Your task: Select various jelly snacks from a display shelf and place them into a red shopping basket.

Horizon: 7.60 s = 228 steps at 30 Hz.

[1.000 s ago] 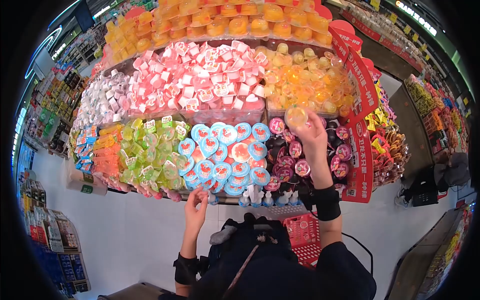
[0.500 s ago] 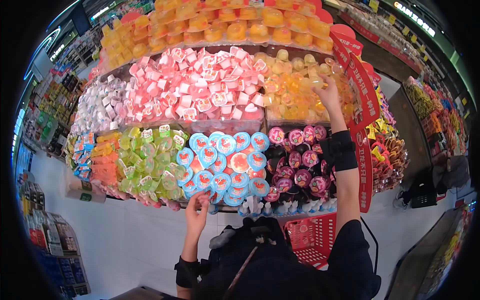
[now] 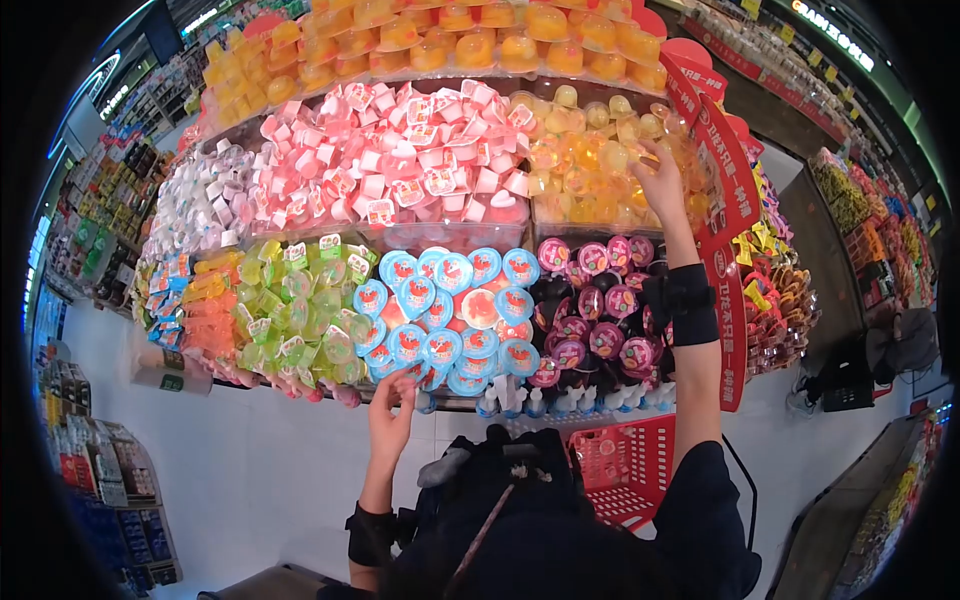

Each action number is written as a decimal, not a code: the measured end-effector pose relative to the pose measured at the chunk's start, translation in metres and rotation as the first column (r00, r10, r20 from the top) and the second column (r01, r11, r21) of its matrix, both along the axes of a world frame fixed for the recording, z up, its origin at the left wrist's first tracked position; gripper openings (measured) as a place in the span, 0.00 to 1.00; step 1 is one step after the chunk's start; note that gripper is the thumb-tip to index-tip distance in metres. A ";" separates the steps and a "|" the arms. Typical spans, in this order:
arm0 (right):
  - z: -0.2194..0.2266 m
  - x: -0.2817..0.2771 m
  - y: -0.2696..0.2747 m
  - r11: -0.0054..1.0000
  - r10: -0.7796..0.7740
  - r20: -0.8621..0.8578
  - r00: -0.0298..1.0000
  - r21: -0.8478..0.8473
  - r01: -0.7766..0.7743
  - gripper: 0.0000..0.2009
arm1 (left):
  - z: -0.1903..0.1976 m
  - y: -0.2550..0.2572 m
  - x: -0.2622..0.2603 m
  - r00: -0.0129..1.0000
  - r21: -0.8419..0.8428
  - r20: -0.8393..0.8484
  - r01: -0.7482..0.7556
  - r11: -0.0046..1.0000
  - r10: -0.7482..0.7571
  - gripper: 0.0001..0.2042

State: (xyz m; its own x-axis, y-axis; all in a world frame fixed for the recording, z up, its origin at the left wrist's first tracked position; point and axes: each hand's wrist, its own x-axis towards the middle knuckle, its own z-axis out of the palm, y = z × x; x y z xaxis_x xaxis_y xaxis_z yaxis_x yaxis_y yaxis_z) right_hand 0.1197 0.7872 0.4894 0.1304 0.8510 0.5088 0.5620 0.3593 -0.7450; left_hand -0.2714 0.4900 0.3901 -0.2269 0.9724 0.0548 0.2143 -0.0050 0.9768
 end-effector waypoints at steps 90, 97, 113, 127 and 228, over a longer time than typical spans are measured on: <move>-0.325 0.192 -0.642 0.691 -0.011 -0.378 0.926 -0.671 -0.267 0.05 | -0.047 -0.412 0.308 0.989 -0.165 0.056 -0.128 0.978 0.138 0.09; -0.371 0.220 -0.665 0.592 -0.097 -0.334 0.938 -0.776 -0.216 0.05 | -0.071 -0.433 0.328 0.991 -0.260 0.101 -0.064 0.963 0.092 0.09; -0.425 0.207 -0.697 0.553 -0.205 -0.366 0.908 -0.809 -0.201 0.06 | -0.098 -0.446 0.320 0.993 -0.304 0.120 0.020 0.953 0.017 0.09; -0.492 0.265 -0.672 0.395 0.118 0.122 0.985 -0.916 0.066 0.11 | -0.121 -0.425 0.364 0.994 -0.453 0.070 -0.038 0.891 0.078 0.09; -0.246 0.228 -0.537 0.414 0.297 -0.817 0.494 -0.356 -0.838 0.13 | -0.055 -0.455 0.414 0.917 -0.184 -0.107 -0.397 0.899 0.383 0.09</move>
